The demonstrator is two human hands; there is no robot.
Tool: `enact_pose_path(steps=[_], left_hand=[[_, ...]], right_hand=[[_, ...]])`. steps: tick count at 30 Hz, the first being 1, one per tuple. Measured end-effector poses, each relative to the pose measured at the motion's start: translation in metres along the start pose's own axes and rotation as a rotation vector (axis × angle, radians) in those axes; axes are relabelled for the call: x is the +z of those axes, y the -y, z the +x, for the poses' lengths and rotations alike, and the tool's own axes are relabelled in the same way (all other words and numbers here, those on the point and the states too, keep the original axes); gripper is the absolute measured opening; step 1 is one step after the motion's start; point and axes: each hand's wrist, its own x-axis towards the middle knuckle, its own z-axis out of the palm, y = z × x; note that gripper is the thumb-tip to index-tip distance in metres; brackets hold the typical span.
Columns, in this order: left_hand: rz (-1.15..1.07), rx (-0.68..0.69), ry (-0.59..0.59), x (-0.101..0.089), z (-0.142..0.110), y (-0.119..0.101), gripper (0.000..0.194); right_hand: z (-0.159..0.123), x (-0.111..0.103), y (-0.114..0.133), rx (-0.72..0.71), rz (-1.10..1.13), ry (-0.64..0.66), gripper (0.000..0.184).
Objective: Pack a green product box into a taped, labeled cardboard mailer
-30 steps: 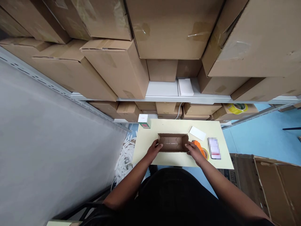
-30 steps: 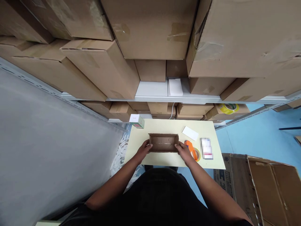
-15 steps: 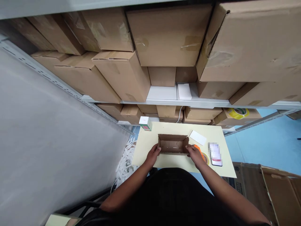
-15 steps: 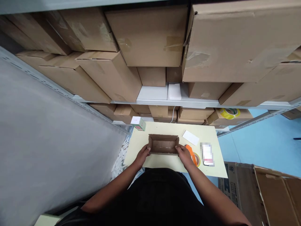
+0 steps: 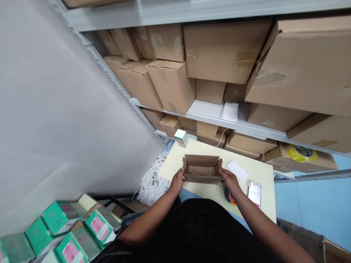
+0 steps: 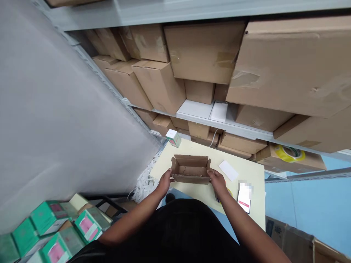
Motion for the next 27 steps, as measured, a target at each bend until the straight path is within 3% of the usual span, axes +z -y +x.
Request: enact_pose_path(steps=[6, 12, 20, 27], left_hand=[[-0.025, 0.036, -0.035, -0.026, -0.02, -0.003, 0.053], [-0.035, 0.079, -0.018, -0.063, -0.037, -0.005, 0.049], [-0.011, 0.086, 0.115, -0.134, -0.049, -0.008, 0.053], [-0.01, 0.106, 0.229, -0.169, -0.048, 0.002, 0.055]], right_hand=[[-0.004, 0.015, 0.01, -0.044, 0.018, 0.097, 0.047], [-0.016, 0.057, 0.014, -0.12, -0.016, 0.091, 0.042], [-0.045, 0.115, -0.005, -0.122, 0.04, -0.034, 0.04], [-0.079, 0.144, -0.021, -0.127, 0.07, -0.126, 0.034]])
